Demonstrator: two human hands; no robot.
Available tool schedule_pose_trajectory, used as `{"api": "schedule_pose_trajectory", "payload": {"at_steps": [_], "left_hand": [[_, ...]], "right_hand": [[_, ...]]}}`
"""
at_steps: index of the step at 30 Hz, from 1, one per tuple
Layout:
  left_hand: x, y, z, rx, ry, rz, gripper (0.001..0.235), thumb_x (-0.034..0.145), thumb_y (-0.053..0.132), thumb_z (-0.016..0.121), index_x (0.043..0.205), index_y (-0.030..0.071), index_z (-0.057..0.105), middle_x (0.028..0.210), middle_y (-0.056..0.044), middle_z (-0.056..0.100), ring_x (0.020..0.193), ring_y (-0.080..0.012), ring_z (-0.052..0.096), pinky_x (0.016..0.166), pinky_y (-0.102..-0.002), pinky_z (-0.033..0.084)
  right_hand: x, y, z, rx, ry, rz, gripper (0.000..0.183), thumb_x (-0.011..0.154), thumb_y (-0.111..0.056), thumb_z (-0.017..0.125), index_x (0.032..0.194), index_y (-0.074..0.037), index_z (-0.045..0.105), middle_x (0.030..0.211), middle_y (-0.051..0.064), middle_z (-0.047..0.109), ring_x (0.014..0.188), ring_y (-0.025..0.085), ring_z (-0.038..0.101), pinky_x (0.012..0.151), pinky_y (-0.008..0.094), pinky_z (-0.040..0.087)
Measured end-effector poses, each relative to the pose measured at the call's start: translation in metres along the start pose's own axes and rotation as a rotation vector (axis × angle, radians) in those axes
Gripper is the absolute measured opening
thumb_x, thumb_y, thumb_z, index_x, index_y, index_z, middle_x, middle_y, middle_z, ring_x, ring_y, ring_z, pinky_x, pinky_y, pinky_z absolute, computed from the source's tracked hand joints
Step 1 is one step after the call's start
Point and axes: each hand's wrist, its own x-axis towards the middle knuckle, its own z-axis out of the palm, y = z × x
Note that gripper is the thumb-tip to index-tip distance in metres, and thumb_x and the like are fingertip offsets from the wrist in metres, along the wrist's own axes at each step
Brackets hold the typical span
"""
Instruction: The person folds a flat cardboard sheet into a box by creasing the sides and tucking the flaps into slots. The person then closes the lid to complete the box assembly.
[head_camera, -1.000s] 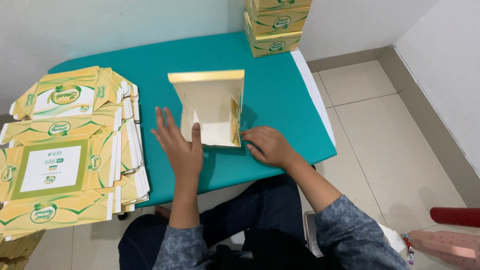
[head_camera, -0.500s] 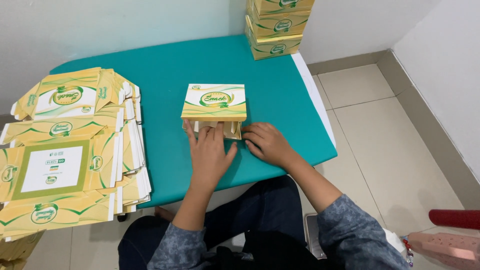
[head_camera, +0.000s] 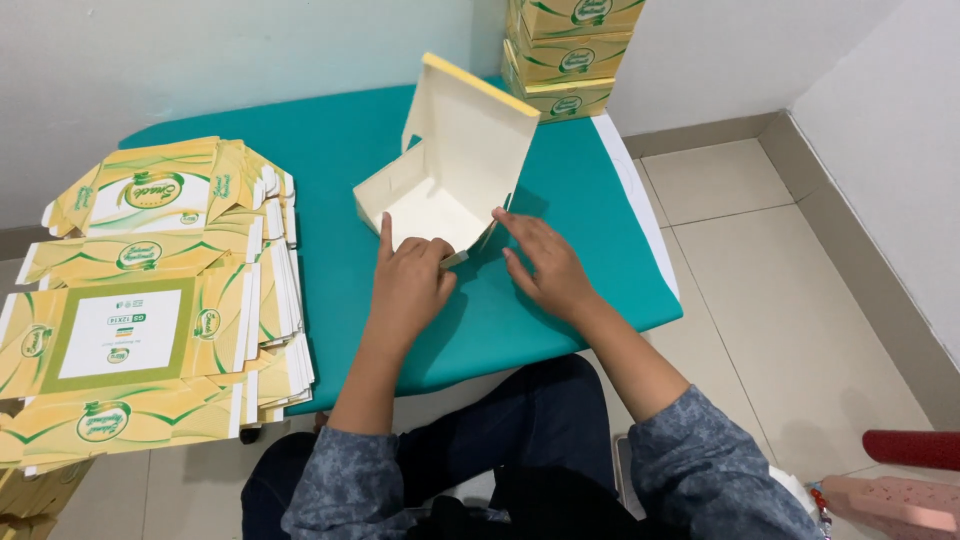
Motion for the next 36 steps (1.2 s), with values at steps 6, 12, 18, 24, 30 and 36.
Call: {"api": "schedule_pose_trajectory", "payload": {"at_steps": [6,12,18,24,30,36], "left_hand": [[0.007,-0.024,0.010,-0.077,-0.021,0.007,0.008,0.083,0.015,0.059,0.090,0.011,0.061,0.065,-0.007,0.066,0.076,-0.0220,0.070,0.113,-0.050,0.028],[0.002,-0.027,0.016,-0.085,0.161,0.119,0.011,0.082,0.018,0.071,0.091,0.017,0.067,0.071,-0.001,0.069,0.076,-0.0159,0.070,0.110,-0.047,0.034],[-0.002,-0.034,0.026,-0.048,0.299,0.287,0.012,0.079,0.017,0.073,0.088,0.019,0.067,0.068,0.001,0.069,0.067,-0.0108,0.068,0.093,-0.035,0.048],[-0.001,-0.039,0.029,-0.084,0.351,0.313,0.012,0.076,0.017,0.076,0.085,0.018,0.068,0.066,0.001,0.068,0.063,-0.0121,0.067,0.083,-0.033,0.050],[0.001,-0.027,0.017,-0.088,0.365,0.309,0.017,0.074,0.016,0.077,0.069,0.010,0.062,0.057,-0.004,0.064,0.058,-0.0167,0.067,0.080,-0.034,0.051],[0.001,-0.021,0.011,-0.084,0.361,0.279,0.017,0.074,0.015,0.077,0.070,0.009,0.062,0.057,-0.005,0.064,0.059,-0.0180,0.067,0.079,-0.034,0.051]], "right_hand": [[0.002,0.028,0.031,-0.429,0.027,-0.060,0.038,0.092,-0.034,0.062,0.125,-0.014,0.057,0.115,0.002,0.060,0.119,0.024,0.052,0.095,0.040,0.041],[0.013,0.056,0.043,-0.325,0.005,-0.160,0.029,0.092,-0.048,0.057,0.098,-0.021,0.062,0.092,-0.004,0.054,0.105,0.019,0.055,0.091,0.038,0.044],[0.029,0.038,0.033,-0.402,0.148,-0.311,0.024,0.091,-0.034,0.065,0.078,-0.014,0.060,0.078,-0.002,0.062,0.081,0.017,0.066,0.067,0.028,0.055],[0.013,0.042,0.035,-0.222,0.237,-0.224,0.020,0.093,-0.028,0.063,0.079,-0.014,0.063,0.074,-0.004,0.064,0.072,0.016,0.066,0.057,0.026,0.053],[0.010,0.045,0.040,-0.214,0.249,-0.208,0.019,0.093,-0.025,0.064,0.077,-0.014,0.061,0.065,-0.001,0.060,0.061,0.018,0.062,0.049,0.027,0.051],[0.018,0.025,0.029,-0.262,0.257,-0.195,0.019,0.093,-0.025,0.063,0.078,-0.014,0.060,0.064,-0.003,0.060,0.059,0.015,0.062,0.047,0.025,0.050]]}}
